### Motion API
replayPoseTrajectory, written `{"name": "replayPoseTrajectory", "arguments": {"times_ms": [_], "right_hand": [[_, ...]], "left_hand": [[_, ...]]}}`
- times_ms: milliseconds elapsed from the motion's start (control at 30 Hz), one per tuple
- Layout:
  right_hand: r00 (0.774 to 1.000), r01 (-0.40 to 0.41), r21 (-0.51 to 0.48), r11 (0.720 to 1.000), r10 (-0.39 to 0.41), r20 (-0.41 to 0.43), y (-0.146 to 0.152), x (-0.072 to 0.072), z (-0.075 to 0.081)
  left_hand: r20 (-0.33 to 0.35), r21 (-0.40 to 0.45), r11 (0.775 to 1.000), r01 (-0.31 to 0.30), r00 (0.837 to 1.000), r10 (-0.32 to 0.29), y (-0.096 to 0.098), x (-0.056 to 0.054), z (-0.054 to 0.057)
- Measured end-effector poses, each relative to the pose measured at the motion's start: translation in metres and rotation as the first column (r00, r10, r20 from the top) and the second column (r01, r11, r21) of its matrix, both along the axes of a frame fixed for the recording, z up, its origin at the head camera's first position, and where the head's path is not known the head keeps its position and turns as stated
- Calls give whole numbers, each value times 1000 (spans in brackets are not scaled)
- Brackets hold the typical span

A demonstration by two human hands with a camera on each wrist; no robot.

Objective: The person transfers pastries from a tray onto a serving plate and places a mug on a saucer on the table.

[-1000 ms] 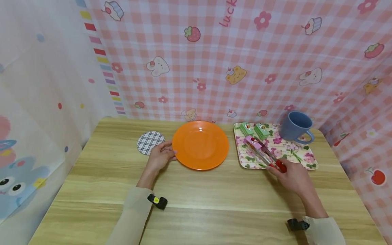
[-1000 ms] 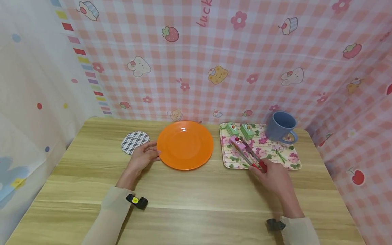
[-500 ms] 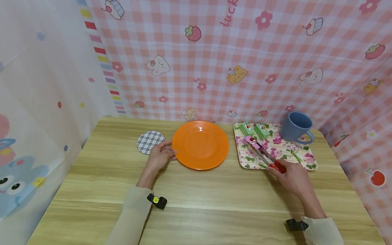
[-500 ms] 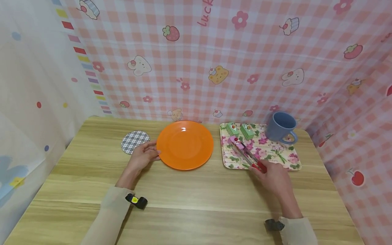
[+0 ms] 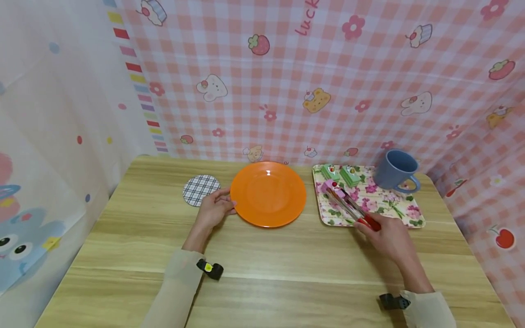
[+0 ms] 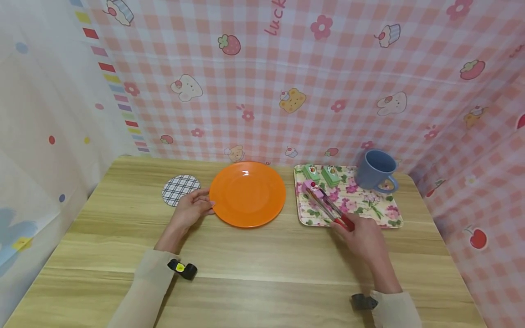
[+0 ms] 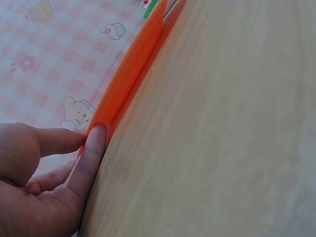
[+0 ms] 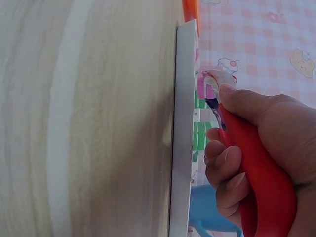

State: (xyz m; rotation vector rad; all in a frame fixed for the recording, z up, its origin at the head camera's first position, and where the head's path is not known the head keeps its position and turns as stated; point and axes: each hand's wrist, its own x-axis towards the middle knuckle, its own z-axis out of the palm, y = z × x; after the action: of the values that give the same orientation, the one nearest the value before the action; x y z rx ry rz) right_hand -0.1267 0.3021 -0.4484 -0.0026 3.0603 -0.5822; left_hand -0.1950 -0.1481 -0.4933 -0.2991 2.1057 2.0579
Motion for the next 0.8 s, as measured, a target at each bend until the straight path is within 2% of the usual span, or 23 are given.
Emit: {"name": "replayPoseTrajectory", "arguments": {"times_ms": [233,467,800], "right_hand": [[1000,1,-25,1000,-1,-5,-6,-1,2],[998,-17,-25,1000,15,-66,-13,-4,5],[998,-40,-72,997,37,-49,-31,-11,10]], "left_hand": [[1,5,1000,4,1000,-4,0,1,2],[-12,7,1000,-1,1000,1,0,-1,-1],[-34,20,1000,14,999,-13,-1,-1,-2]]}}
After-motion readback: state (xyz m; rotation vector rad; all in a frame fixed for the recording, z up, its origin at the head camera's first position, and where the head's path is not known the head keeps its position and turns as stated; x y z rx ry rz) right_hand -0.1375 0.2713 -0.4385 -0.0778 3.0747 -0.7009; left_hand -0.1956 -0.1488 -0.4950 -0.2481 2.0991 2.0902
